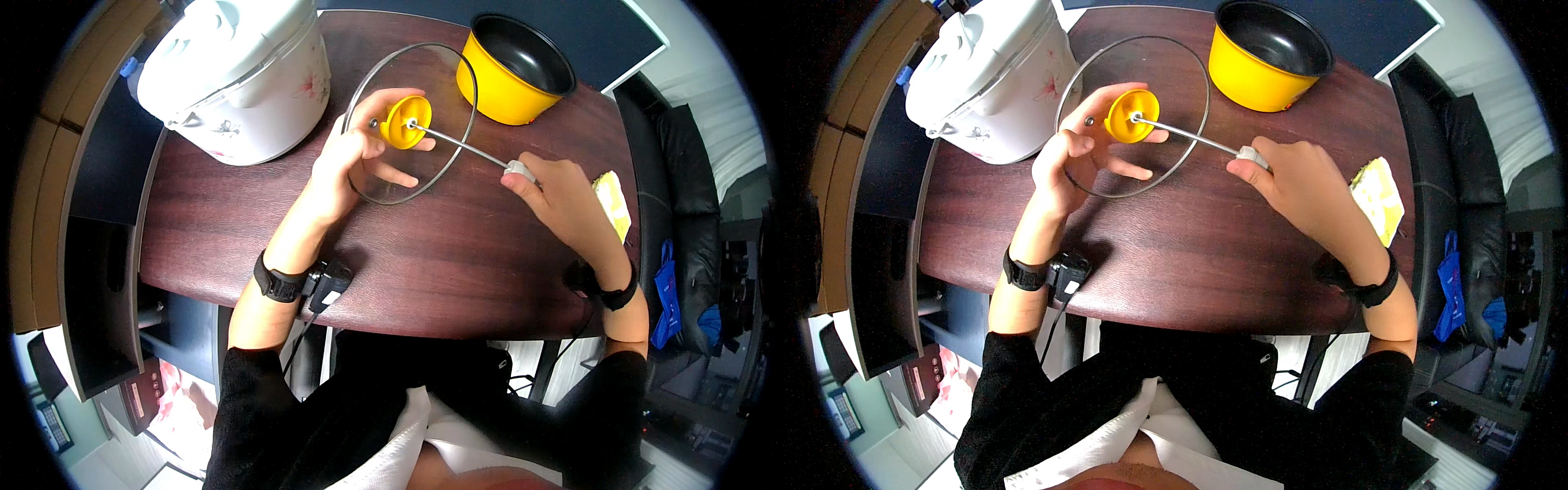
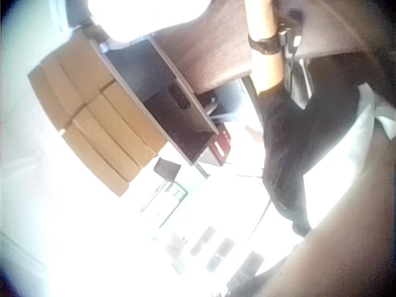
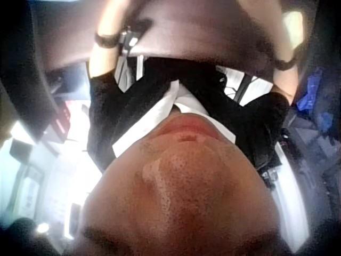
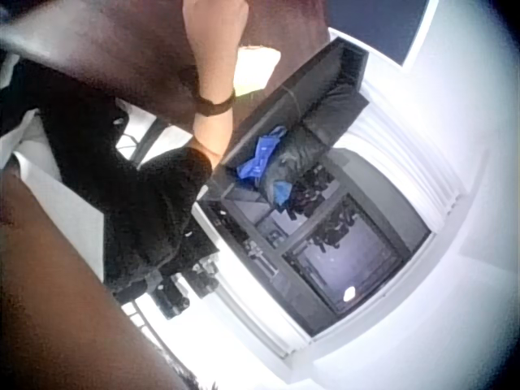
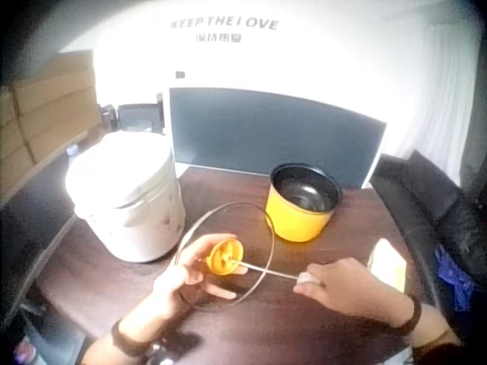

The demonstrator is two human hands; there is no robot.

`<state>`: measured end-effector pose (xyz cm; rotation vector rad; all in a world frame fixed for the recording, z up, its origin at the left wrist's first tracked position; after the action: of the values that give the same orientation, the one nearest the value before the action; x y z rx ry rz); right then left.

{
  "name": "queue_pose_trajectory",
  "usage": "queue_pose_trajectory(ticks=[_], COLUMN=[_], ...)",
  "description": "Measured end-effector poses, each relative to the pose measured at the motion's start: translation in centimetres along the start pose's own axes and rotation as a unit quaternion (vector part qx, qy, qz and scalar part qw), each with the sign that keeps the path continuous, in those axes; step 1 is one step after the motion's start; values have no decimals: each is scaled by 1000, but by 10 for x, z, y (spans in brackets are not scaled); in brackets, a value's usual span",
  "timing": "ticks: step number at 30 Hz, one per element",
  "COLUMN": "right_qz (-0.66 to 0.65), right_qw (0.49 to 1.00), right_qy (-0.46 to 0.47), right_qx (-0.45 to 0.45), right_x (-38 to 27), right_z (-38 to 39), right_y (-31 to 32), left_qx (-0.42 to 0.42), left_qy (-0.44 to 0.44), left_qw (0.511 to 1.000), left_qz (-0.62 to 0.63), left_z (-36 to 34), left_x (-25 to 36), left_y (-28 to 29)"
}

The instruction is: The person uses a screwdriver to remove a screw from a glass lid and then from the bottom of a yellow appliance. They also wipe the inside of the yellow appliance with a cloth.

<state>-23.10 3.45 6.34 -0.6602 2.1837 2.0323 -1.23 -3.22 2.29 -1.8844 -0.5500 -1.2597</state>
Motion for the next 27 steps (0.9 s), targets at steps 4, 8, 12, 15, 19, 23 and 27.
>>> queue_pose_trajectory(ticks=[4,8,12,15,19,23,27], right_qz=[-190,-339,-446,-525,-516,-284,-59], right_qw=[979,918,847,796,810,948,997], right_qy=[-26,-137,-201,-219,-202,-131,-19], right_qx=[-63,-153,-208,-206,-195,-65,54], right_x=[13,11,3,-6,-8,-1,-4], right_z=[3,12,23,29,28,16,14], right_y=[-27,-46,-65,-77,-73,-40,-10], left_qx=[13,22,35,43,53,50,20], left_qy=[-3,-4,-13,-7,-21,-1,23], left_qw=[999,999,997,994,993,997,999], left_qz=[-32,-47,-61,-96,-102,-61,-15], left_z=[0,1,1,0,-1,-1,-2], left_x=[-2,-3,-2,0,1,2,-1], left_y=[1,0,1,1,1,-1,-2])
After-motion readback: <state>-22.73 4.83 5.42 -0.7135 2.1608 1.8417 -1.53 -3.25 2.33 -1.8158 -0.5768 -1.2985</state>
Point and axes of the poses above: each hand's wrist, its own z-axis away from the middle knuckle, its own y-axis out of the back of the hand, x = y × z, the point moved 4 cm from there along -z, towards the middle knuckle, and after that the axes turned 3 degrees about x, right-handed, at the moved point
